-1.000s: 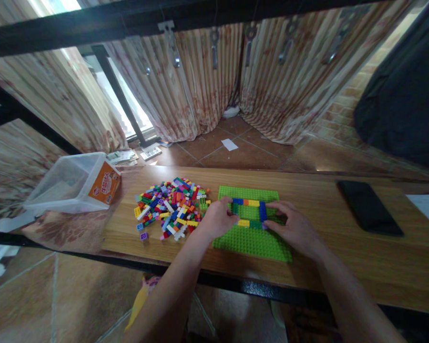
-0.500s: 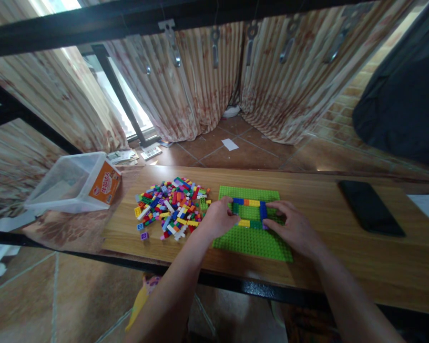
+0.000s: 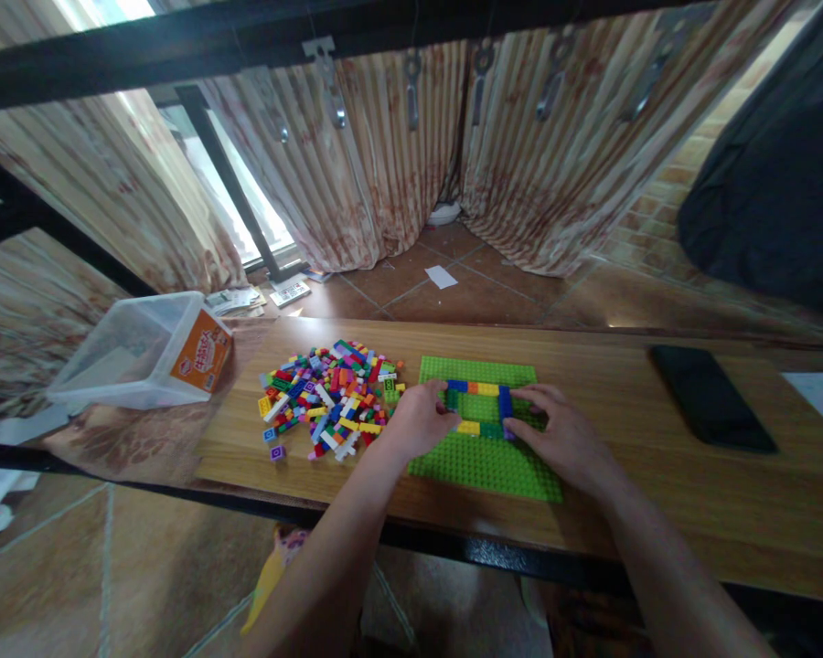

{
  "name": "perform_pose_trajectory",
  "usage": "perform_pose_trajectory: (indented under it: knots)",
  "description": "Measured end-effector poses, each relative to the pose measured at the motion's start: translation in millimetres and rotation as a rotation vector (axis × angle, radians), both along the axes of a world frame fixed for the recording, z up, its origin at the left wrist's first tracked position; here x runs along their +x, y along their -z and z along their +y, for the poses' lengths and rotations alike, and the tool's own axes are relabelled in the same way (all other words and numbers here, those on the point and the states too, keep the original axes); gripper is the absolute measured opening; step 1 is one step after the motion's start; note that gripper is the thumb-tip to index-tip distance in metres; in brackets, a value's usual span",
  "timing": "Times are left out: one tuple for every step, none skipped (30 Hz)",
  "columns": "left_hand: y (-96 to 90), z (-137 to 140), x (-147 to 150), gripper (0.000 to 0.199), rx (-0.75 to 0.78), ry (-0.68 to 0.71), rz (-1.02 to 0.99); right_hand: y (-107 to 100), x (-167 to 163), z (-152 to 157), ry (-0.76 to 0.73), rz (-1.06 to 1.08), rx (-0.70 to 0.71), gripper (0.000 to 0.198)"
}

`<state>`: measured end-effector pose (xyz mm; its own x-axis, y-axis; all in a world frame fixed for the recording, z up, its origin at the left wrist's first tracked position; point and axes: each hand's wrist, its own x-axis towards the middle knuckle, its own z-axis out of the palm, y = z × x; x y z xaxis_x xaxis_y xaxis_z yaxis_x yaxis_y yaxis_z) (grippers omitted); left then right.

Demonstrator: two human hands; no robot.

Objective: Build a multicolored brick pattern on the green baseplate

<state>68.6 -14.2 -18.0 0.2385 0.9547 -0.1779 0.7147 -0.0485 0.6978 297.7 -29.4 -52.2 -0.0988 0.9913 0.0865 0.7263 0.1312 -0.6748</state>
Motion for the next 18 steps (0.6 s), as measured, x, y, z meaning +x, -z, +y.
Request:
perform_pose_trajectory:
  knots:
    - [-0.2,-0.1,0.0,0.029,-0.001,0.0,0.001,0.6,0.2,0.1,-0.003,0.0,0.002,0.041]
    - [-0.3,-0.2,0.0,0.028,0.0,-0.001,0.001,1.2,0.6,0.1,-0.007,-0.001,0.006,0.041]
    - [-0.4,-0.3,0.0,0.028,0.001,-0.004,0.002,1.8,0.9,0.2,-0.011,-0.002,0.009,0.041]
    - [-0.4,-0.5,-0.1,0.028,0.004,-0.007,0.002,2.3,1.3,0.3,-0.015,-0.003,0.01,0.042]
    - [-0.5,-0.6,-0.2,0.028,0.006,-0.006,-0.001,2.7,1.6,0.3,-0.017,-0.005,0.009,0.042]
    - [-0.6,-0.7,-0.3,0.027,0.009,-0.004,-0.003,3.0,1.9,0.3,-0.017,-0.008,0.005,0.043]
    - [-0.8,-0.9,-0.3,0.026,0.011,-0.001,-0.005,3.1,2.0,0.2,-0.016,-0.012,0.001,0.043]
    - [-1.0,-1.0,-0.3,0.025,0.012,0.002,-0.006,3.1,2.0,0.2,-0.016,-0.016,0.0,0.044]
    - [-1.3,-1.0,-0.3,0.025,0.01,0.003,-0.006,2.9,1.8,0.1,-0.017,-0.018,0.002,0.044]
    - [-1.5,-1.0,-0.3,0.025,0.01,0.003,-0.004,2.6,1.6,0.0,-0.019,-0.018,0.006,0.044]
    - [-1.7,-1.0,-0.3,0.025,0.009,0.001,-0.003,2.2,1.2,-0.1,-0.021,-0.018,0.011,0.044]
    - [-1.8,-1.0,-0.2,0.025,0.011,0.0,-0.001,1.8,0.8,-0.1,-0.021,-0.019,0.013,0.044]
    - [-1.9,-1.0,-0.2,0.026,0.014,0.001,0.001,1.4,0.4,-0.1,-0.019,-0.019,0.012,0.044]
    - [-1.9,-0.9,-0.3,0.026,0.017,0.003,0.003,1.1,0.0,-0.1,-0.015,-0.02,0.009,0.044]
    - [-1.9,-0.9,-0.3,0.027,0.02,0.006,0.005,1.0,-0.2,-0.1,-0.012,-0.021,0.004,0.044]
    - [-1.9,-0.9,-0.3,0.027,0.022,0.009,0.008,1.0,-0.3,0.0,-0.01,-0.021,0.003,0.044]
    - [-1.9,-0.9,-0.4,0.028,0.022,0.011,0.011,1.2,-0.3,0.0,-0.011,-0.018,0.006,0.043]
    - [-1.9,-0.9,-0.4,0.029,0.021,0.012,0.014,1.5,-0.1,-0.1,-0.012,-0.016,0.013,0.042]
